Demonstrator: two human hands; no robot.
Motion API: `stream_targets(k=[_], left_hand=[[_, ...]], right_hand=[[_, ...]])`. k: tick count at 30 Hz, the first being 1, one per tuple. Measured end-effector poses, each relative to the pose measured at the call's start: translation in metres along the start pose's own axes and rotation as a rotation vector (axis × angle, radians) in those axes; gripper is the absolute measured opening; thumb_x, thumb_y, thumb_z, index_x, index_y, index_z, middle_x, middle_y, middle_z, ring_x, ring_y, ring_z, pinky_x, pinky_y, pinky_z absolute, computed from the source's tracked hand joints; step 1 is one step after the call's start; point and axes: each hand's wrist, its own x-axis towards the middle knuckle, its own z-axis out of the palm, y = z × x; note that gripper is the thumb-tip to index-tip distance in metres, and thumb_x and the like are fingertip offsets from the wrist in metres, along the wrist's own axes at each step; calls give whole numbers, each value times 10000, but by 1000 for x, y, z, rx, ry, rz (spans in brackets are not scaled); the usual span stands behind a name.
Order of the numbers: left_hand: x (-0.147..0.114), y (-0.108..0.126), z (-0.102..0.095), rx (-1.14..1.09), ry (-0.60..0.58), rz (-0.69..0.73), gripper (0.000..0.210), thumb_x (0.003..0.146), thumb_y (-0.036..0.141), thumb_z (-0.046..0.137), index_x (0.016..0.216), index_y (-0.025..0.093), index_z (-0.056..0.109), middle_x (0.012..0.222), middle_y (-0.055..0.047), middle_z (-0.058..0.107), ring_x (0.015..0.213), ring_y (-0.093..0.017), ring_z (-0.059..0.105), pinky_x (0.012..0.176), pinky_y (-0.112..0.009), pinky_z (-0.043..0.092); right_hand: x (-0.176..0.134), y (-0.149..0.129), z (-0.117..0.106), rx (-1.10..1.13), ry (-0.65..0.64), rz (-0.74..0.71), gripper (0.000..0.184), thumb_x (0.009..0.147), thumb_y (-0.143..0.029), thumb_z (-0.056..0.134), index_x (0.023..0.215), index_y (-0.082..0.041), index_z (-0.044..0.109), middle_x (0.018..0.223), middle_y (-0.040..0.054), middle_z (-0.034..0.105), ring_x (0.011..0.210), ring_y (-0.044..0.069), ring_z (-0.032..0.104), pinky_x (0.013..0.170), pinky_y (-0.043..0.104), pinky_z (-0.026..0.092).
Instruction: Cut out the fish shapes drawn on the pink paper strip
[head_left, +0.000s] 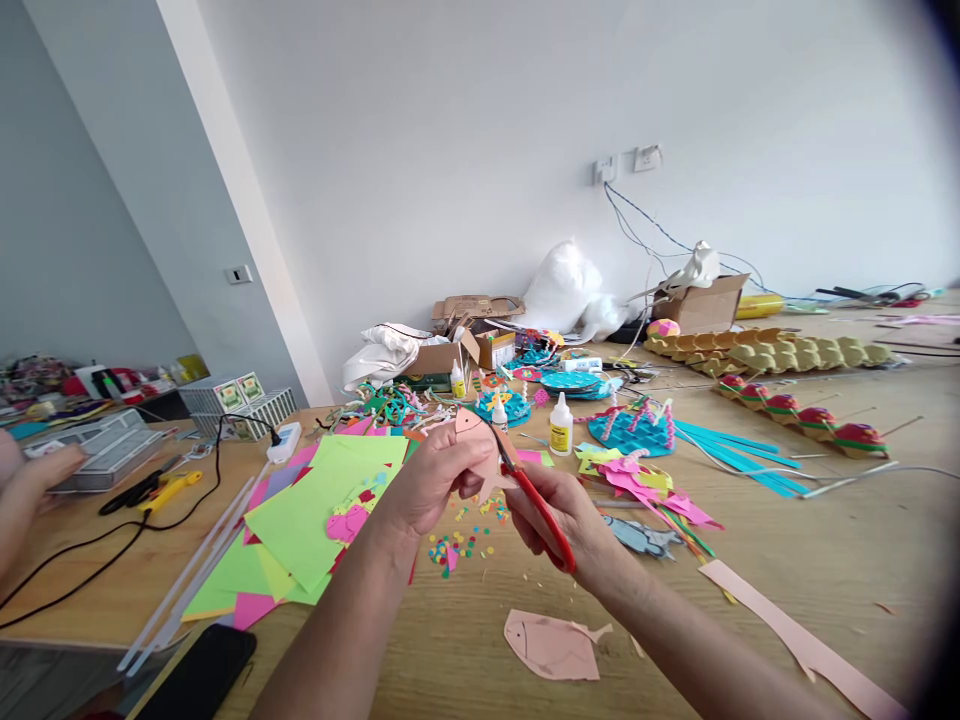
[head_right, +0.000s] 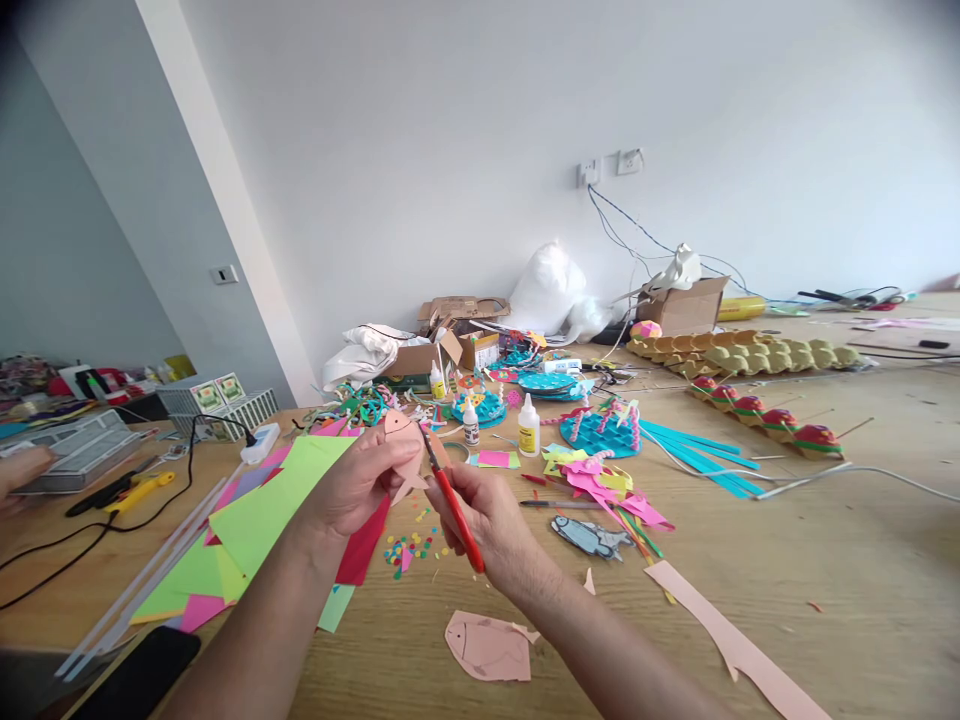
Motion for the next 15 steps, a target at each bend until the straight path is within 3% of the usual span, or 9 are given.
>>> stream_targets(k=[6,9,15], left_hand=[[0,1,-3,-7,-36,36,314,765,288,561,514,164,418,462,54,398,436,-56,335,450,-210,258],[1,2,-5,34,-57,72,299,791,283,538,534,162,444,483,47,413,456,-63,356,467,-215,278],[4,3,-11,65,10,142,263,755,294,607,569,152,488,536,44,457,496,-60,388,478,-200,314]], right_hand=[[4,3,-1,53,60,-12,456,752,-627,503,605,-203,425,367,-82,401,319,56,306,347,186,222],[5,-3,-6,32,21,3,459,755,-619,509,581,-205,414,367,-75,398,326,57,307,353,192,222],[-17,-8,-30,-211,-56,221,463,767,-603,494,553,-205,395,387,-66,395,346,58,309,367,191,208]])
